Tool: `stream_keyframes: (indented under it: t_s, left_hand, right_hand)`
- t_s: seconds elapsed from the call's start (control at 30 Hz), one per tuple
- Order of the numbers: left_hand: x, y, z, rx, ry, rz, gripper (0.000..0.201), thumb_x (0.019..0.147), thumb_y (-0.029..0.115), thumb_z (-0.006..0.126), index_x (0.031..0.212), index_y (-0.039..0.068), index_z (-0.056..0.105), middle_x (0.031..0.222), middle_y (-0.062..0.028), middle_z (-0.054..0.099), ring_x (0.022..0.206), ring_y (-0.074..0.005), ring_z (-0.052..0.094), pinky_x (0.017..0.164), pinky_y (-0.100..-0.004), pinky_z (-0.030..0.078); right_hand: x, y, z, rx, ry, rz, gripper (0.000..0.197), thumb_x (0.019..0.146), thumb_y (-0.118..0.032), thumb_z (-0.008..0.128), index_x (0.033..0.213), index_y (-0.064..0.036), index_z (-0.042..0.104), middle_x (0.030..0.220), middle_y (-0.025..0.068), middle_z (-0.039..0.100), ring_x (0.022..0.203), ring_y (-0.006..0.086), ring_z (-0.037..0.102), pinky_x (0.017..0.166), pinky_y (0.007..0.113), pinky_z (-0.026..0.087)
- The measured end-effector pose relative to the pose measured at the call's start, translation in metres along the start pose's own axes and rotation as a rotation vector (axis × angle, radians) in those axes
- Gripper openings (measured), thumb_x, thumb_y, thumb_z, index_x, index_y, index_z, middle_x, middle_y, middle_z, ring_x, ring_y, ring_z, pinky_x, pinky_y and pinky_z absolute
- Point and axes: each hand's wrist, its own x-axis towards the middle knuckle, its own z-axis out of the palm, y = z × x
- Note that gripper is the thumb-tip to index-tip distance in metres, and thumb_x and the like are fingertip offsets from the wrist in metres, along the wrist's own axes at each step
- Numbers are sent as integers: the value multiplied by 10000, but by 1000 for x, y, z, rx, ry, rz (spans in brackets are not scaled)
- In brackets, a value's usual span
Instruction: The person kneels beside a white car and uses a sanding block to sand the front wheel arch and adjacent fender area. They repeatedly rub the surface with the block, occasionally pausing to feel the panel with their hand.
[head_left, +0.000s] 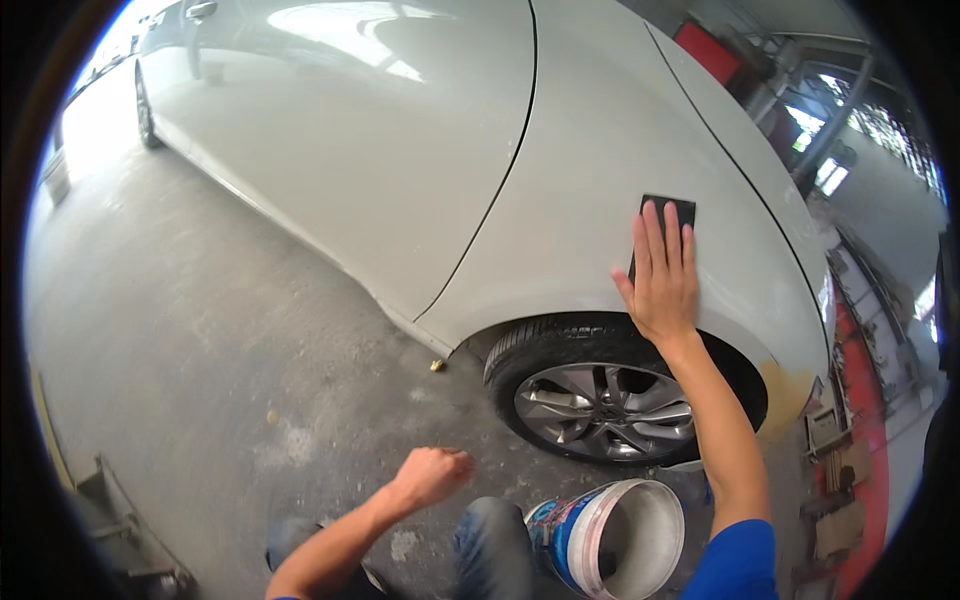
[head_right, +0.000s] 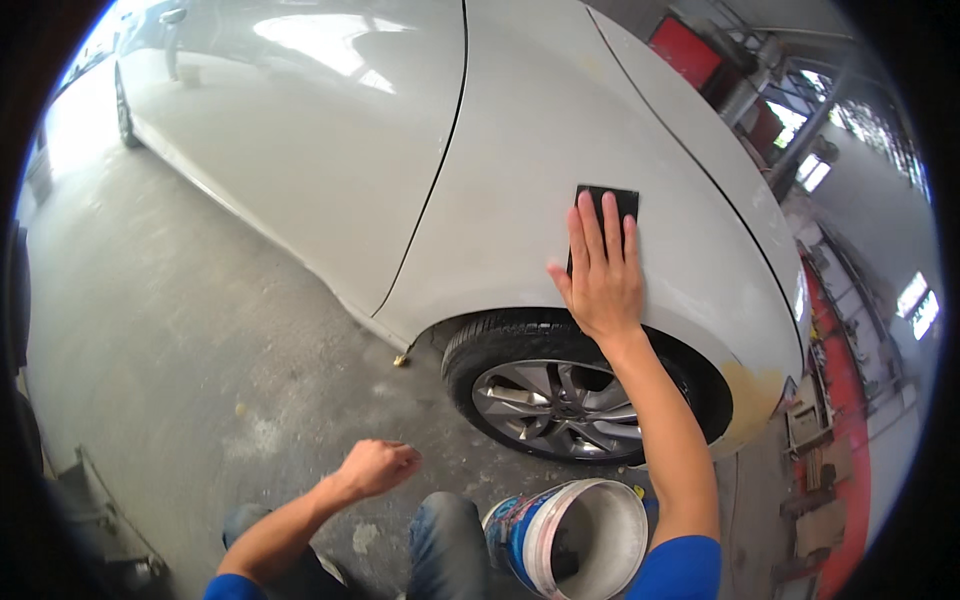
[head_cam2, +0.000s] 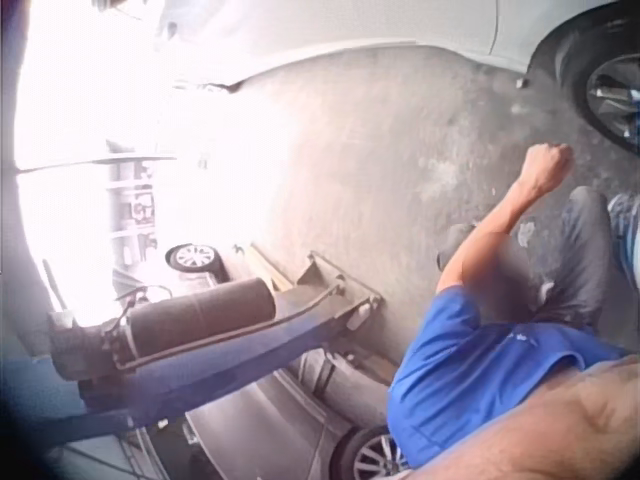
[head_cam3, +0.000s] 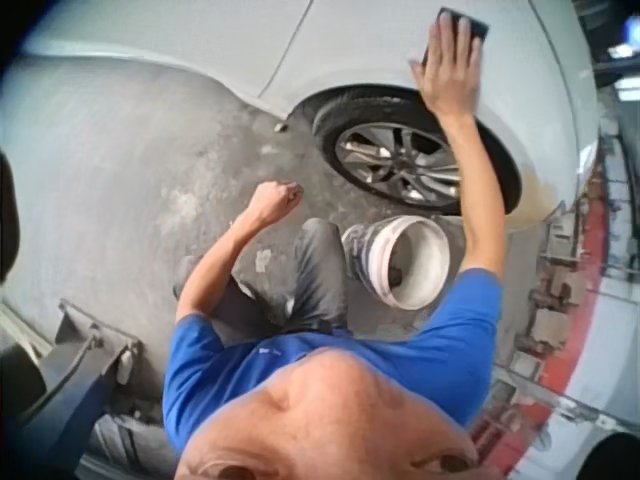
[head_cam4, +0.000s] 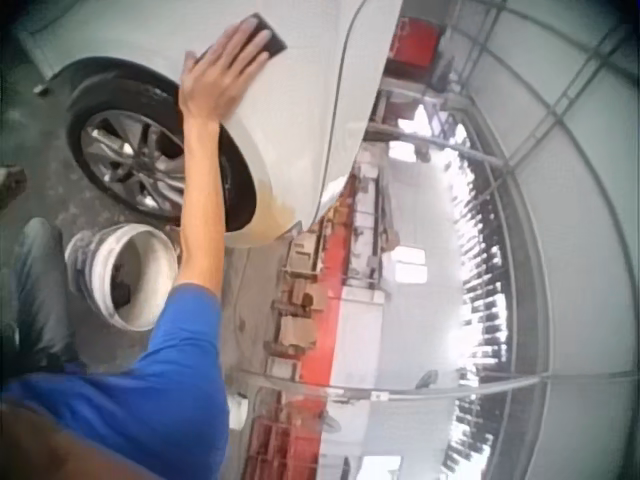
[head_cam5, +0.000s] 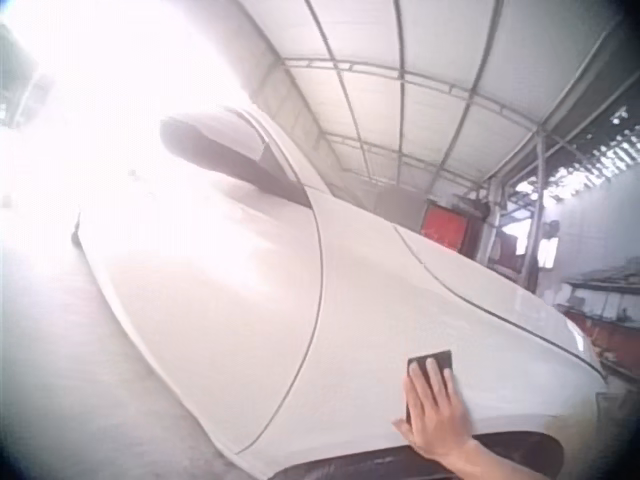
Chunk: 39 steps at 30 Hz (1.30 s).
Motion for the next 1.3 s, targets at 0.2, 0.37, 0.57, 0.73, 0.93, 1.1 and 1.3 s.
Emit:
stream_keyframes:
  t_s: [0.2,0.37,0.57,0.73,0.93,1.1,1.3]
  left_hand:
    - [12,-23,4,-128,9,0,173,936,261,653,1009,118,717,875,-87,734,781,-308,715,663,-420,572]
    - [9,-43,9,-58,-84,-45,177,924,268,680,999,117,736,884,-76,749,784,-288,730,673,-406,582]
    - [-4,-64,-33,-72,126,-131,145,914,248,703,962,118,745,833,-77,737,738,-281,722,646,-409,567]
    - [15,-46,-24,-153,144,-127,141,919,246,701,943,114,745,832,-92,733,734,-291,717,635,-413,559]
    - [0,-74,-20,-125,68,-175,156,934,246,646,982,131,740,884,-90,734,790,-325,710,680,-447,565]
    - [13,-79,-19,-79,118,-205,140,906,233,700,937,106,748,875,-75,746,758,-276,726,669,-396,569]
    - [5,-91,-27,-60,92,-261,135,905,220,680,953,106,733,871,-87,735,774,-316,711,678,-435,565]
  right_hand:
    - [133,-6,11,131,119,-34,846,952,-546,584,1539,21,361,1635,183,323,1529,384,248,1232,540,222]
    - [140,0,4,128,58,-62,793,988,-544,533,1531,13,377,1633,167,333,1526,374,259,1231,534,221]
    - [49,-16,6,59,10,21,837,990,-582,503,1548,17,331,1643,184,303,1520,413,253,1220,556,216]
    - [150,-30,14,23,146,72,853,969,-582,529,1539,29,356,1626,193,336,1530,407,242,1232,549,203]
    - [53,-50,17,5,26,-20,819,971,-529,563,1500,74,398,1606,225,358,1505,400,305,1229,522,238]
    - [150,0,6,62,176,8,726,966,-432,586,1467,75,455,1585,234,392,1508,391,310,1230,498,258]
    - [94,6,13,148,119,-52,725,942,-433,612,1449,69,479,1547,221,453,1479,371,370,1218,491,291]
